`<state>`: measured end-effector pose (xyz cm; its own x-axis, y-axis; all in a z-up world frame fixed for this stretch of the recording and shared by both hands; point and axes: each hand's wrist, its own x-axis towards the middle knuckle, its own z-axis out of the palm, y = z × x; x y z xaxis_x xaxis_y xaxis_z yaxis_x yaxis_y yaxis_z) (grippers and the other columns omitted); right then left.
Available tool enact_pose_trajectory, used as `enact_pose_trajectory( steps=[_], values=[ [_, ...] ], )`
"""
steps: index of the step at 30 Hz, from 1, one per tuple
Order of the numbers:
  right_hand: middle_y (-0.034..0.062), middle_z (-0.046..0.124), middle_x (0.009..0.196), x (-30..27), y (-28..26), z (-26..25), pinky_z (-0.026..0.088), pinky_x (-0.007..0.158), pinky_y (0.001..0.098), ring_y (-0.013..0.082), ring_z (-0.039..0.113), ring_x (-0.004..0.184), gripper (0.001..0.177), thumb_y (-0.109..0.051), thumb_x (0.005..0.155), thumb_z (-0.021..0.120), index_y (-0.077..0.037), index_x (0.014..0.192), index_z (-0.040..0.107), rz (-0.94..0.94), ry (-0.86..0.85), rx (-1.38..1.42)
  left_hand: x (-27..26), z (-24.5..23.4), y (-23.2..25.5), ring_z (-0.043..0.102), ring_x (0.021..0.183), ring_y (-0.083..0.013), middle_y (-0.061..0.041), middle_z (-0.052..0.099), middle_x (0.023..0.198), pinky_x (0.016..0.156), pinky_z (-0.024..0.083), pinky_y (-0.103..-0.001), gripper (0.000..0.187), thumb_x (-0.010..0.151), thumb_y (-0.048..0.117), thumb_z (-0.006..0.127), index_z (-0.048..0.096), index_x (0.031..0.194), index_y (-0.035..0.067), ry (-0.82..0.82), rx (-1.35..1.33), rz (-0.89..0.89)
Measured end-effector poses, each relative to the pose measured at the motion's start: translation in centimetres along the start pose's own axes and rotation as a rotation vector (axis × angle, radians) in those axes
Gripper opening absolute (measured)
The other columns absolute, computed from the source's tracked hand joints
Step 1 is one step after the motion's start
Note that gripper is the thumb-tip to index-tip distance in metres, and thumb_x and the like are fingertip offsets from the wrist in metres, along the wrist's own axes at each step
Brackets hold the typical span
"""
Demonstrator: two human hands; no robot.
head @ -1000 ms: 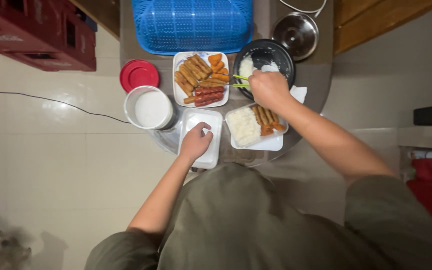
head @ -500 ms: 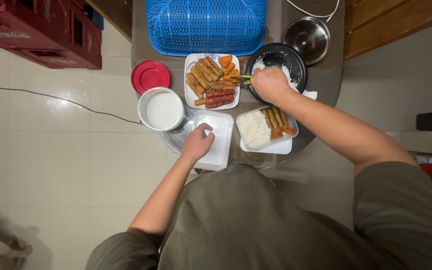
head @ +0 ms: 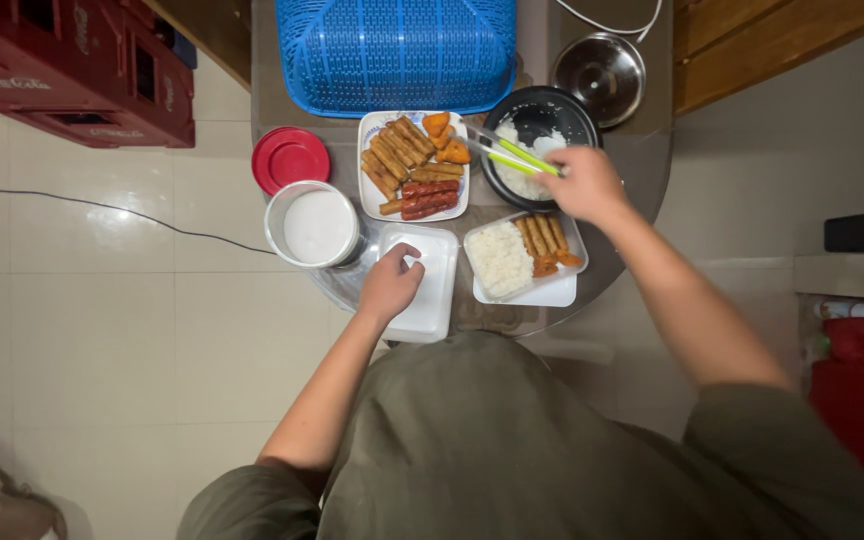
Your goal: The person prepares food containers by scooping cooked rice from a pot and using tongs to transfer fried spring rolls and sausages into the containers alongside the rice.
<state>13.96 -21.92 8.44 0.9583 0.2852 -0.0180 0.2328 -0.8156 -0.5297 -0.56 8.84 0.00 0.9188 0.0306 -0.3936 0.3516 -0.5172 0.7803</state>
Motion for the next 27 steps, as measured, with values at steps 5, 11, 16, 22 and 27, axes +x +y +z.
enact_pose_trajectory(
  steps=[5,11,16,22,27],
  values=[
    [0.0101,0.067,0.089,-7.5,8.4,2.5,0.042,0.051,0.0290,0.0157,0.054,0.060,0.024,-0.019,0.099,0.066,0.002,0.110,0.070,0.356,-0.114,0.891,0.5,1.2,0.3,0.069,0.077,-0.0297,-0.013,0.069,0.078,0.073,0.052,-0.042,0.033,0.084,0.027,0.063,0.070,0.112,0.011,-0.027,0.021,0.007],
    [0.0143,0.068,0.102,-15.8,9.5,1.5,0.044,0.054,0.0278,0.0158,0.058,0.062,0.028,-0.017,0.106,0.051,0.005,0.122,0.058,0.277,-0.176,1.503,1.8,3.6,1.8,0.068,0.075,-0.0299,-0.013,0.068,0.076,0.071,0.052,-0.042,0.032,0.085,0.027,0.063,0.070,0.112,0.010,-0.076,0.047,0.070],
    [0.0145,0.066,0.096,-17.8,9.5,0.6,0.040,0.053,0.0254,0.0126,0.051,0.056,0.033,-0.018,0.106,0.049,0.005,0.127,0.059,0.307,-0.170,1.549,2.2,5.0,4.6,0.068,0.074,-0.0300,-0.013,0.068,0.074,0.071,0.051,-0.042,0.031,0.087,0.028,0.063,0.069,0.111,0.010,-0.122,0.079,0.053],
    [0.0089,0.062,0.090,-16.0,9.8,2.6,0.035,0.051,0.0247,0.0094,0.046,0.056,0.028,-0.018,0.110,0.054,0.007,0.122,0.057,0.335,-0.159,1.279,2.1,5.7,3.9,0.068,0.075,-0.0307,-0.013,0.068,0.076,0.072,0.052,-0.043,0.030,0.086,0.029,0.062,0.069,0.110,0.011,-0.074,0.075,0.070],
    [0.0046,0.067,0.093,-11.2,7.6,5.9,0.049,0.068,0.0274,0.0104,0.059,0.077,0.035,-0.018,0.100,0.068,0.003,0.128,0.065,0.107,-0.123,0.812,0.7,4.6,1.6,0.069,0.077,-0.0313,-0.014,0.070,0.078,0.073,0.053,-0.043,0.033,0.084,0.029,0.062,0.070,0.110,0.011,-0.047,0.042,0.050]
  ],
)
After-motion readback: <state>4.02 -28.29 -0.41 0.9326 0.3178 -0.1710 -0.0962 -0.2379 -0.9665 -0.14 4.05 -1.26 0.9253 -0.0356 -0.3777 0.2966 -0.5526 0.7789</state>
